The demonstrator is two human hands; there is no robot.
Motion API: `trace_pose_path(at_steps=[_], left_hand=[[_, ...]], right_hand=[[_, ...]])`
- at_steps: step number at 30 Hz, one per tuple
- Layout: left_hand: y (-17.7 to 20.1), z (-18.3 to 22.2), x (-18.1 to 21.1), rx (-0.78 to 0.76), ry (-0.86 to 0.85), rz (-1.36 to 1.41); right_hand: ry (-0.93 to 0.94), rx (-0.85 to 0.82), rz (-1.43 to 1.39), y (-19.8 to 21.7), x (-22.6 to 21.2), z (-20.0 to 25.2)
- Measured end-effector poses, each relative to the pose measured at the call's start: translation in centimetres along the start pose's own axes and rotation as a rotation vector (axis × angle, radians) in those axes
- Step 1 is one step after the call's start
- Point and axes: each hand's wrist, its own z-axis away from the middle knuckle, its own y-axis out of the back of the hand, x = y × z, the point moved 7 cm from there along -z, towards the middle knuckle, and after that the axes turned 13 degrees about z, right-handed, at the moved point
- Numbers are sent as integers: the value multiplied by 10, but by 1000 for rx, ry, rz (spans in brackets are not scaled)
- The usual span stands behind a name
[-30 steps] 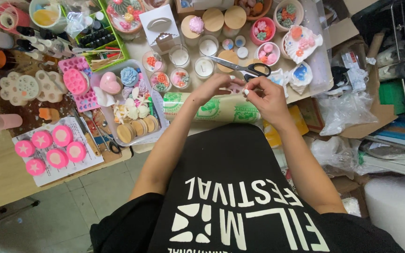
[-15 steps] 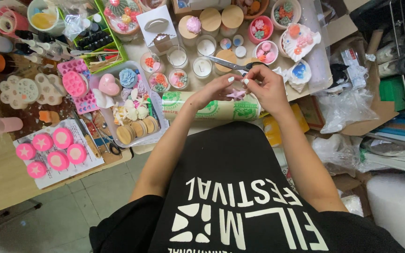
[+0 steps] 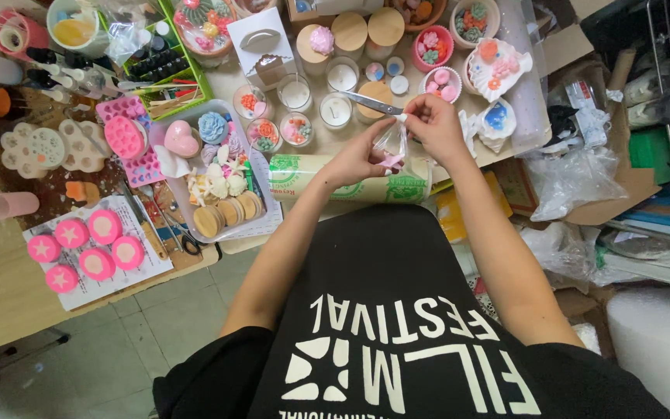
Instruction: Arranging and attaching small wax decorations like stars and shells onto candle pieces at a workbench.
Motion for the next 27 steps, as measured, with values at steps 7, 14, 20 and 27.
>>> trace_pose_path(at_steps=[7,14,20,27], left_hand=[[-2,9,10,64,-87,-18],[16,6,-22,98,-85,-28],[22,7,-22,173,-39,-9],[34,6,-25,240,64,97]], right_hand=[[-53,-96,23,-18,68,12],[-177,-97,-67,-22,82,27],[151,350,777,25,1,29],[260,170,1256,16,24,0]])
